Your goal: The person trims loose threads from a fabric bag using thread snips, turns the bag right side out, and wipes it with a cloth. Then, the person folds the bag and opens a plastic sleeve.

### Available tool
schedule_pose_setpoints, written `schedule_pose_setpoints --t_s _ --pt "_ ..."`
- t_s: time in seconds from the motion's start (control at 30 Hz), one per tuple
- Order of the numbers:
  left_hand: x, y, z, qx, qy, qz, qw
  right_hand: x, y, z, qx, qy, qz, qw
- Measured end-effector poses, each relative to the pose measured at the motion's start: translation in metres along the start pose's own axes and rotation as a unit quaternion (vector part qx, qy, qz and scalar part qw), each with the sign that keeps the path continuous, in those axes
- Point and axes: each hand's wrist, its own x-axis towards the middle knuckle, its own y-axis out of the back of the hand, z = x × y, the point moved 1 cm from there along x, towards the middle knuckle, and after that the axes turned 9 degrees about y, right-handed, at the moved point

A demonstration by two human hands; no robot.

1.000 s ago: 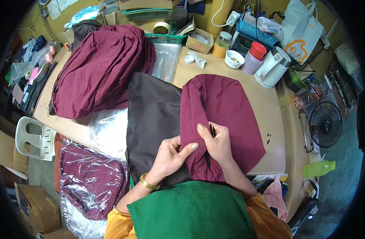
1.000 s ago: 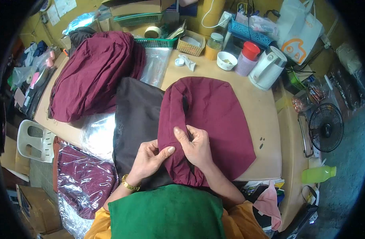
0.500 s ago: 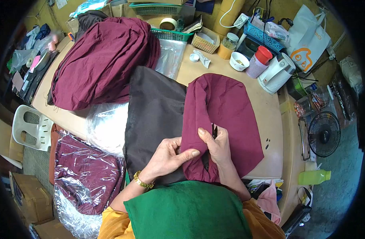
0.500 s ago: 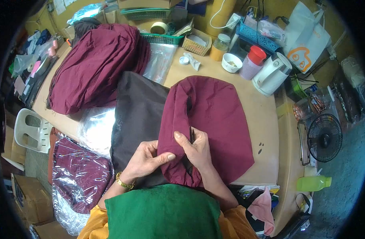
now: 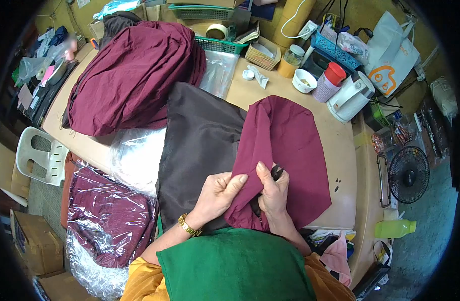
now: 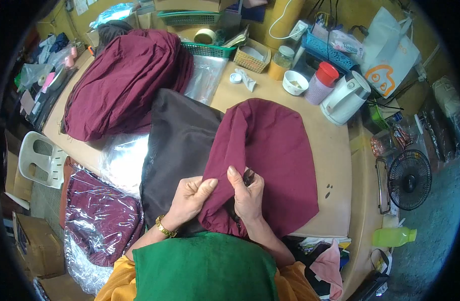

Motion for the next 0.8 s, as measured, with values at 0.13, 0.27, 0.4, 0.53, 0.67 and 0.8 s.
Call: schedule_pose_setpoints --t_s 0.13,0.27,0.4,0.53,0.67,0.8 --pt "-0.002 0.020 0.025 0.262 -0.009 -0.062 0.963 0.025 0.036 -0.011 -0.188 0.028 0.059 0.980" --pt "0.031 0.101 0.037 0.434 -0.282 0.337 0.786 0.060 0.090 -0.046 -0.621 0.268 0.120 0.727" --pt "0.091 0.148 0.002 0.360 -0.134 0.356 0.852 0.047 0.021 -0.076 -0.451 0.215 -0.124 0.857" --pt "0.106 0.143 0.022 0.158 -0.069 0.208 0.963 0.064 -0.047 -0.076 -0.356 0.309 -0.304 0.828" --pt "0.049 0.081 0.049 0.109 -0.107 0.126 0.980 0.129 -0.079 -0.041 -0.225 0.182 -0.300 0.909" --pt "0.004 0.061 0.042 0.263 -0.251 0.115 0.924 0.154 -0.093 0.015 -0.118 0.003 -0.443 0.889"
